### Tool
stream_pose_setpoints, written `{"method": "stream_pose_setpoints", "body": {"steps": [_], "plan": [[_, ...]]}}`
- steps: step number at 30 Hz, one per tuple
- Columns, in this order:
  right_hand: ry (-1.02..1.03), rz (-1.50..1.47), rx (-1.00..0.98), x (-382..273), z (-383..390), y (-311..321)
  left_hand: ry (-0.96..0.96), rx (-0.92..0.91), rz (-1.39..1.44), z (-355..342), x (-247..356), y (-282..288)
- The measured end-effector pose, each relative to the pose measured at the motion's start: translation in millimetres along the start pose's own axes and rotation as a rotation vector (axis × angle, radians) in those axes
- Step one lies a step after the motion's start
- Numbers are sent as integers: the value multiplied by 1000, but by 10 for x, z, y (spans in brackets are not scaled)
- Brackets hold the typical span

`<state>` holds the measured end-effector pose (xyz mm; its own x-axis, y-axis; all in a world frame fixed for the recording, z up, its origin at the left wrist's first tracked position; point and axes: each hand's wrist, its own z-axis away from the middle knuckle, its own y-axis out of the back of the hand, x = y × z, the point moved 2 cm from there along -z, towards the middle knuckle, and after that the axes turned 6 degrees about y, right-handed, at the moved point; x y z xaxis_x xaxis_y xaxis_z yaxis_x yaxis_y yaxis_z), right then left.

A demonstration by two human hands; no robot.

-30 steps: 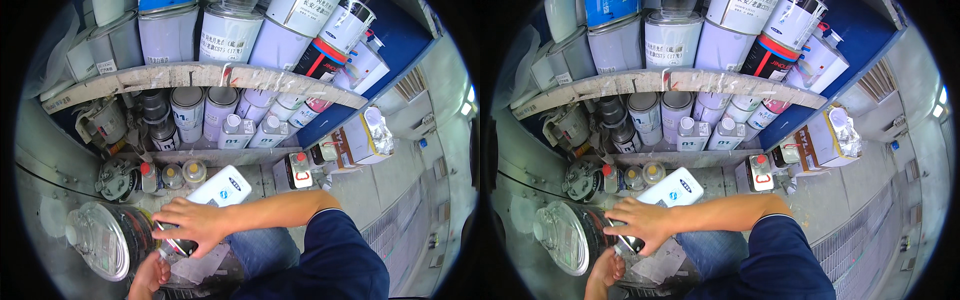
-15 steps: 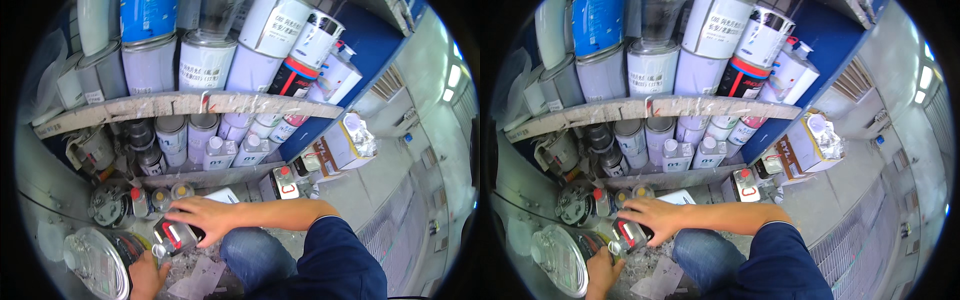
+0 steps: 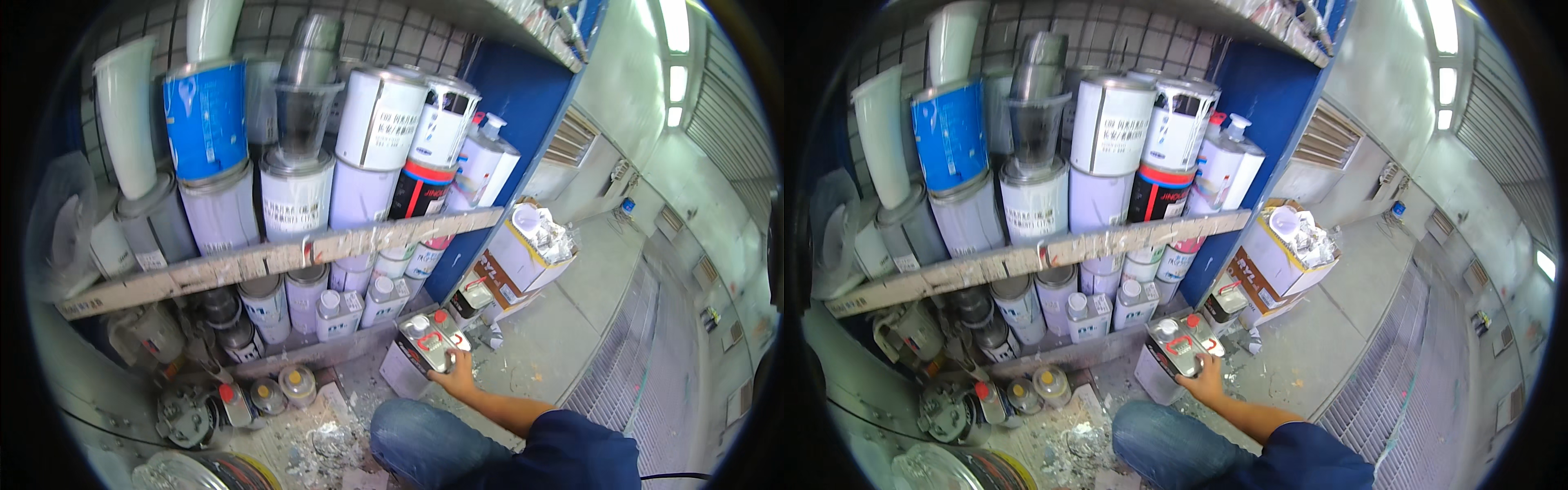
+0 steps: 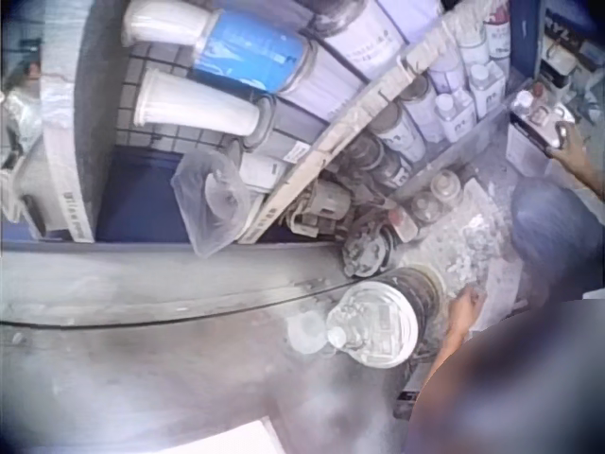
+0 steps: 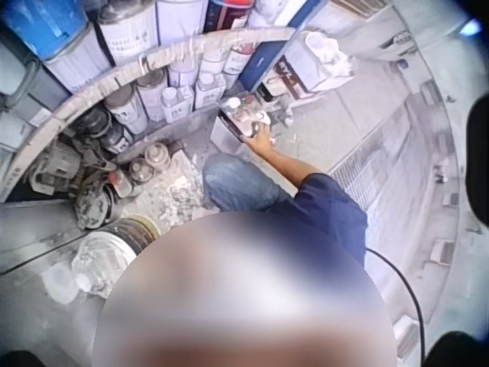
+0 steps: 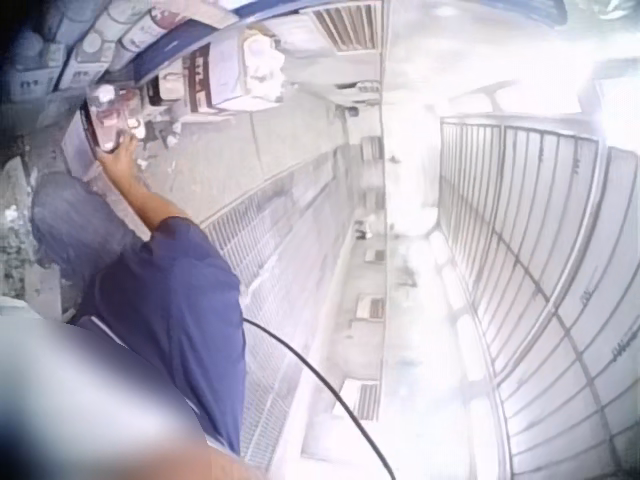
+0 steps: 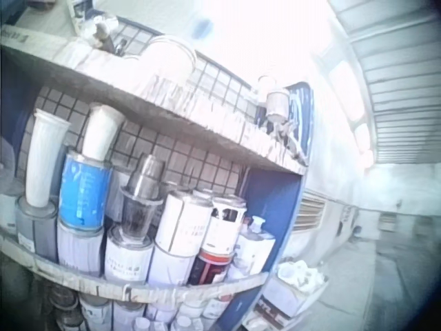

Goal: The person prepares a paint mixture by stacking and labeling a clear plastic cup, then pouring liquids from a red-capped bottle and a silver can into it. They stir the mixture with a stick and handle a paint sprayer and other containers on the floor.

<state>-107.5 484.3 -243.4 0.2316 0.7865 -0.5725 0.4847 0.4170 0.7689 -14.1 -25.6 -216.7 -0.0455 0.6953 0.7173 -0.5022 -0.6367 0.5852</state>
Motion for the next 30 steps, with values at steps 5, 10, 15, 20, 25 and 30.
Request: {"method": "stream_pose_setpoints", "body": {"steps": [5, 10, 15, 20, 25, 30], "plan": [[-62, -75, 204, 25, 175, -363, 12, -111, -98, -30, 100, -50], [-265, -11, 52, -411, 122, -318, 32, -193, -74, -73, -220, -345], [-345, 63, -24, -413, 81, -473, -20, -235, 62, 69, 436, 119], [-266, 355, -397, -651, -65, -236, -18, -150, 72, 122, 418, 180], [-134, 373, -613, -809, -207, -235, -51, -40, 131, 37, -6, -99], [6, 610, -458, -899, -398, -277, 111, -21, 20, 113, -85, -93]]}}
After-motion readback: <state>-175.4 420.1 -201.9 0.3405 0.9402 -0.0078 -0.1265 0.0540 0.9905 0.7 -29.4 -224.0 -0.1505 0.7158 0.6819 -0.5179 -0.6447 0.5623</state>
